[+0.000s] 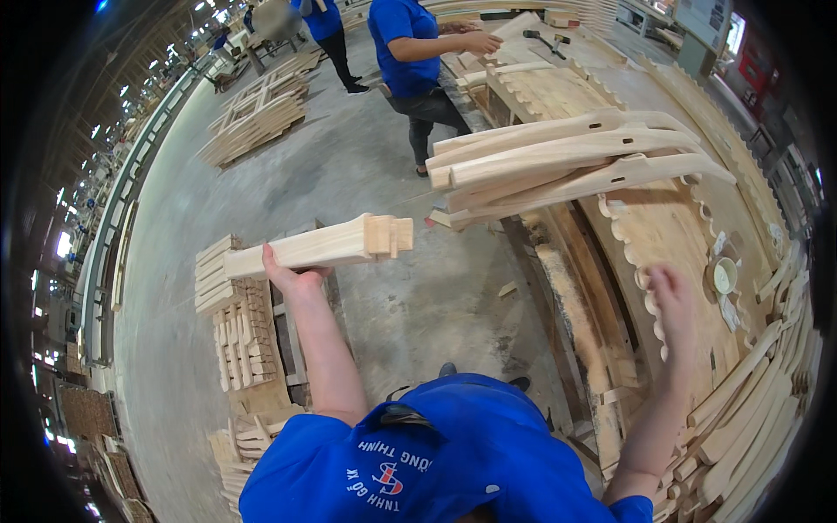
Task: The person repeatedly picks up wooden chair legs, applies glue to the grooves using a small stick, and places them back on the workbench. The process is repeated for multiple pieces in a factory setting.
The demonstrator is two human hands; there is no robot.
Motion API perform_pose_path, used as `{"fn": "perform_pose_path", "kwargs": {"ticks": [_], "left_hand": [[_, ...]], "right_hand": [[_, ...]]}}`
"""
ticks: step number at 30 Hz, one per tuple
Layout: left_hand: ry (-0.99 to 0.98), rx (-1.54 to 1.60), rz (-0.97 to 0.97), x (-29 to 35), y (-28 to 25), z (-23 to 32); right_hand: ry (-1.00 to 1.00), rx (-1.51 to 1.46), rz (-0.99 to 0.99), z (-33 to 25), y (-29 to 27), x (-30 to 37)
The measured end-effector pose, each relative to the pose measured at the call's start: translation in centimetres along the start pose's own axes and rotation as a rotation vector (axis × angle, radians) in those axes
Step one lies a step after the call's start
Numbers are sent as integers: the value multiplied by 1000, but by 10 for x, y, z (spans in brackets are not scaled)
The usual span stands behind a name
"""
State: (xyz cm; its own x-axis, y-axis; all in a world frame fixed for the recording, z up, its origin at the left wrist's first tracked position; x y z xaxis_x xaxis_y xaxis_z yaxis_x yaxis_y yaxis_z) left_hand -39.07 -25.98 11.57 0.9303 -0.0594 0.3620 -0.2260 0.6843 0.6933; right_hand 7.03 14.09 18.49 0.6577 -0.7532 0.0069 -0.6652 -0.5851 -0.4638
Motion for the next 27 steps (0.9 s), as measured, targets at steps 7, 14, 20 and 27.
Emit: {"fn": "perform_pose_path", "kwargs": {"ticks": [7,14,20,27], "left_hand": [[9,-54,12,2,-2,8],[40,-23,-15,-4,-11,13],[50,-2,-10,-13,-21,15],[46,-13,12,-4,-17,16]], "right_hand": [[-255,100,-508,-126,188,-25],[-411,448,-446,-152,236,-38],[-792,513,-20,-167,235,-27],[-872,545,129,-161,240,-24]]}}
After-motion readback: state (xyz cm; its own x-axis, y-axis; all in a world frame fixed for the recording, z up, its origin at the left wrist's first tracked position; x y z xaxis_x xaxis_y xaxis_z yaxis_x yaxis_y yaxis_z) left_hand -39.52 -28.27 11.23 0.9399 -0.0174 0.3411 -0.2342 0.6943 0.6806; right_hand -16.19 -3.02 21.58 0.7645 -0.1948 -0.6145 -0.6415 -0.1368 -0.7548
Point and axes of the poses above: each hand's wrist, its own x-axis away from the middle knuckle, its own y-axis out of the palm, z = x × y, the point moved 7 cm from there along -x, towards the middle knuckle, and after that the axes turned 10 degrees about -z, right-handed, at the moved point
